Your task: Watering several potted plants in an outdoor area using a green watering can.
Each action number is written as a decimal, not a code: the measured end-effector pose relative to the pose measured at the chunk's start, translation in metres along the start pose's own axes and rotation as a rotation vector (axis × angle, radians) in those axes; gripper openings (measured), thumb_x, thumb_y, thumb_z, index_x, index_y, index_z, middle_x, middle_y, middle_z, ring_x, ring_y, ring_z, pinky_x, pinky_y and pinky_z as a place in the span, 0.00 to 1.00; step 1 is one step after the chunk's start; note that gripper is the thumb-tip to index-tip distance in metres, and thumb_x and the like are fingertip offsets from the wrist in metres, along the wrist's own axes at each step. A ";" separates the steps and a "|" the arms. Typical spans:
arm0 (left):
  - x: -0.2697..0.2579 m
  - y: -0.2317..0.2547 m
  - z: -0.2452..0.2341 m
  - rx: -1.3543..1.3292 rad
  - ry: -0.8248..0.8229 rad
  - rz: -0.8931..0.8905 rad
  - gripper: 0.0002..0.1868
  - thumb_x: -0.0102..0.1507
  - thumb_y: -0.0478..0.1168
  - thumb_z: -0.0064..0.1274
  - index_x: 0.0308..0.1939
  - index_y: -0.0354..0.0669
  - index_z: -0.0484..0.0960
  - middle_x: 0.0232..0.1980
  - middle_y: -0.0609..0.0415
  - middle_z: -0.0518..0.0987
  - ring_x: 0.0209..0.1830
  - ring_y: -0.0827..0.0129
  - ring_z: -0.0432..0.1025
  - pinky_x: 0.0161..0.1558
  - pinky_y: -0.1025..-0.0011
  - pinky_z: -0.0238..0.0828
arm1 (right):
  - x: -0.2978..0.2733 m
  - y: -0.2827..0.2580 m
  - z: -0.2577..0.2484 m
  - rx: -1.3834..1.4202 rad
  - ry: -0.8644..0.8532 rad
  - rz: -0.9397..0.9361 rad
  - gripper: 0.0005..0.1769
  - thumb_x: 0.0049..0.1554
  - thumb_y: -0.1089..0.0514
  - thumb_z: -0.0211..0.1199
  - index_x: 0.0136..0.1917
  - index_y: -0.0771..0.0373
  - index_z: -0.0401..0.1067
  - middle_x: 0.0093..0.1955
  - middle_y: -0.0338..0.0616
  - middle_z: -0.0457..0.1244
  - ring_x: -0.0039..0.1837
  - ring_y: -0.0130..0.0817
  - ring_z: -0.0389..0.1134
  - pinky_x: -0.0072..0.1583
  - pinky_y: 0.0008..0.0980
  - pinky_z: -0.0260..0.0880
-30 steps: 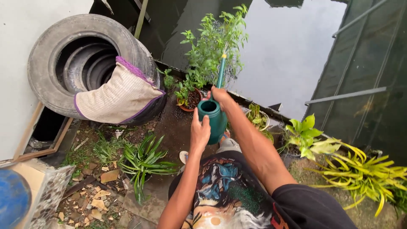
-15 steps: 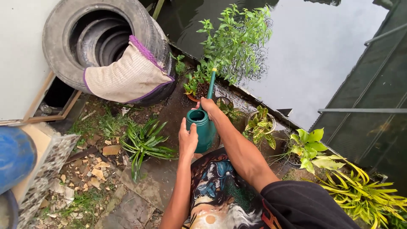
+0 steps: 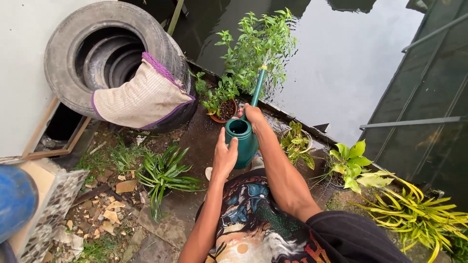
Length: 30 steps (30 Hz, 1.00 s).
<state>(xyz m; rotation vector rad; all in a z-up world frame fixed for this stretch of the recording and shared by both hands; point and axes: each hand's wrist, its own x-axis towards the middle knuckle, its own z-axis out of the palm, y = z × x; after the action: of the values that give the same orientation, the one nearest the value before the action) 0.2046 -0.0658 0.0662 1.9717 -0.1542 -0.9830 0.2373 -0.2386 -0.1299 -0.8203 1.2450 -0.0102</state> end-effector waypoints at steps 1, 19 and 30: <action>0.002 -0.004 0.000 0.002 -0.004 0.004 0.39 0.67 0.48 0.41 0.79 0.37 0.49 0.77 0.22 0.51 0.70 0.26 0.59 0.62 0.38 0.67 | -0.011 -0.007 -0.002 0.004 0.003 -0.003 0.23 0.66 0.48 0.49 0.46 0.69 0.75 0.36 0.46 0.66 0.37 0.32 0.71 0.43 0.34 0.80; -0.023 -0.017 -0.028 -0.023 0.077 -0.051 0.41 0.66 0.48 0.41 0.80 0.38 0.45 0.78 0.23 0.48 0.71 0.27 0.58 0.61 0.38 0.69 | 0.005 0.036 0.045 -0.019 -0.108 0.006 0.21 0.63 0.54 0.49 0.43 0.73 0.74 0.29 0.45 0.64 0.28 0.32 0.68 0.34 0.35 0.78; -0.029 -0.014 -0.036 0.031 0.073 -0.041 0.40 0.67 0.48 0.39 0.80 0.39 0.45 0.78 0.23 0.48 0.71 0.26 0.57 0.61 0.36 0.68 | -0.032 0.025 0.056 0.120 -0.134 0.042 0.22 0.66 0.54 0.45 0.47 0.77 0.70 0.31 0.41 0.58 0.28 0.28 0.62 0.34 0.27 0.71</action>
<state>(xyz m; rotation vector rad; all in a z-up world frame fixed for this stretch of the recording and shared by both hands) 0.2064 -0.0202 0.0827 2.0434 -0.0891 -0.9381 0.2621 -0.1765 -0.1132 -0.6804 1.1239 0.0037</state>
